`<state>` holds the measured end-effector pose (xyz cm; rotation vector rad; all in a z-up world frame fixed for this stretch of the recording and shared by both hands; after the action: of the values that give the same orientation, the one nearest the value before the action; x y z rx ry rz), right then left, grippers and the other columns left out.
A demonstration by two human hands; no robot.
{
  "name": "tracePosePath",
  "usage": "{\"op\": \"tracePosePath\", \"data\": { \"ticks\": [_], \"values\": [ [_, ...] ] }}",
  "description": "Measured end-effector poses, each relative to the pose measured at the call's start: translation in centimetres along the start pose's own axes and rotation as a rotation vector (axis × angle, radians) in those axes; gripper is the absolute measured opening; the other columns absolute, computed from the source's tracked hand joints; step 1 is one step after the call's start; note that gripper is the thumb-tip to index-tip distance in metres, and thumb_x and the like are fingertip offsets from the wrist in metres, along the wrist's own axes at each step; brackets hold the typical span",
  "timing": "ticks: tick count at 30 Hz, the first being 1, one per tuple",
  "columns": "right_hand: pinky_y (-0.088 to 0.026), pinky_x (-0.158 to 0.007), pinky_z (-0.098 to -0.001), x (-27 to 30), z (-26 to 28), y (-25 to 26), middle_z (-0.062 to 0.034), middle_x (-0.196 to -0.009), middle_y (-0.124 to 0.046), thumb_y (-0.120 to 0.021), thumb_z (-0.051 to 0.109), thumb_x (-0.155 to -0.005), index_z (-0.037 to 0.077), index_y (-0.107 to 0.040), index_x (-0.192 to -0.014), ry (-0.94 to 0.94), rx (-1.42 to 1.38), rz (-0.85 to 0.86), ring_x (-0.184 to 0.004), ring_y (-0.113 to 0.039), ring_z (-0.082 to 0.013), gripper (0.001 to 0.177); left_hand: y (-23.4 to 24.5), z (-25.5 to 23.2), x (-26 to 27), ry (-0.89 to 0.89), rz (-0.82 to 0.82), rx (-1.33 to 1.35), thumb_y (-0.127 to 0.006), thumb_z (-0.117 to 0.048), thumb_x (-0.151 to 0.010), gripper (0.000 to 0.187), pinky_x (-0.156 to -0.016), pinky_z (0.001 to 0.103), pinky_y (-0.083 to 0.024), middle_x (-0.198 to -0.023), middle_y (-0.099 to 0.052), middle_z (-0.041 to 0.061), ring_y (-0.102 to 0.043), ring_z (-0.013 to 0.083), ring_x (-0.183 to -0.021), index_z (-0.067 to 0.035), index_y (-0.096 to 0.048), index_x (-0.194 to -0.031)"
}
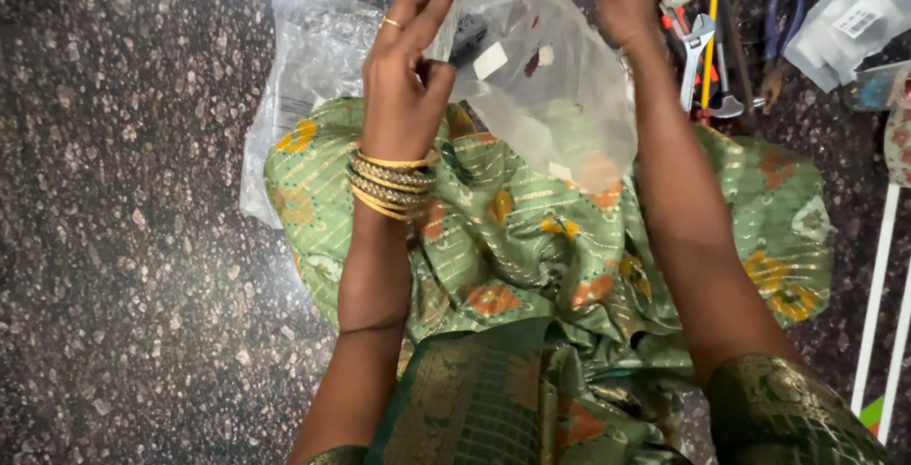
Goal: The person sits on the floor and organizes various small items, including plastic containers, tools, and hardware parts, into a clear plastic bag. They pick up items from the floor and place them into the bag one by one.
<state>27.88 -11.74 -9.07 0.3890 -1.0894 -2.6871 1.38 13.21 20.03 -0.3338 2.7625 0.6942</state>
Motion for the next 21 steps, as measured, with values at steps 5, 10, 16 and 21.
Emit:
{"op": "tracePosePath", "data": {
  "ticks": [5, 10, 16, 21],
  "values": [
    [-0.051, -0.091, -0.0485, 4.3, 1.8, -8.4, -0.0224, -0.125, -0.066, -0.073, 0.021, -0.101, 0.003, -0.063, -0.137, 0.375, 0.121, 0.066, -0.111, -0.062, -0.0435, 0.042, 0.3, -0.9, 0.1, -0.086, -0.083, -0.098, -0.053, 0.019, -0.086, 0.075, -0.066, 0.018, -0.05, -0.153, -0.056, 0.0, -0.065, 0.0099, -0.129, -0.019, -0.06, -0.15],
    [-0.052, -0.085, -0.0468, 7.6, 2.1, -8.3, -0.0225, -0.117, -0.066, -0.067, 0.018, -0.099, 0.005, -0.064, -0.132, 0.273, 0.287, 0.145, -0.106, -0.064, -0.0418, 0.035, -0.1, -1.2, 0.5, -0.157, -0.157, -0.227, -0.058, 0.018, -0.087, 0.065, -0.09, 0.025, -0.059, -0.152, -0.055, 0.003, -0.06, 0.0202, -0.137, -0.018, -0.065, -0.14],
    [-0.054, -0.077, -0.0448, 7.4, -1.1, -7.6, -0.0228, -0.109, -0.067, -0.06, 0.013, -0.097, 0.007, -0.065, -0.125, 0.192, 0.363, 0.096, -0.099, -0.066, -0.0397, 0.03, -1.2, -0.5, 0.9, -0.049, -0.084, -0.203, -0.074, 0.002, -0.094, 0.066, -0.092, 0.028, -0.06, -0.163, -0.045, 0.009, -0.057, 0.0267, -0.142, -0.007, -0.049, -0.155],
    [-0.053, -0.069, -0.0373, 8.3, -1.5, -4.5, -0.016, -0.091, -0.069, -0.072, 0.013, -0.092, 0.007, -0.066, -0.107, 0.161, 0.045, -0.073, -0.082, -0.068, -0.0296, 0.017, -2.2, -1.5, 1.9, -0.129, -0.059, -0.442, -0.089, -0.016, -0.081, 0.105, -0.13, 0.043, -0.036, -0.17, -0.026, 0.011, -0.034, 0.0353, -0.156, -0.006, -0.026, -0.164]
  ]
}}
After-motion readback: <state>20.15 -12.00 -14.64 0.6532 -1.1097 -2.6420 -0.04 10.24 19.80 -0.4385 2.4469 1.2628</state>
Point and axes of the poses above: each hand's wrist, its own x-axis away from the middle knuckle, its own y-axis out of the back of the hand, z = x × y, the point moved 9 cm from there along -x, towards the middle knuckle
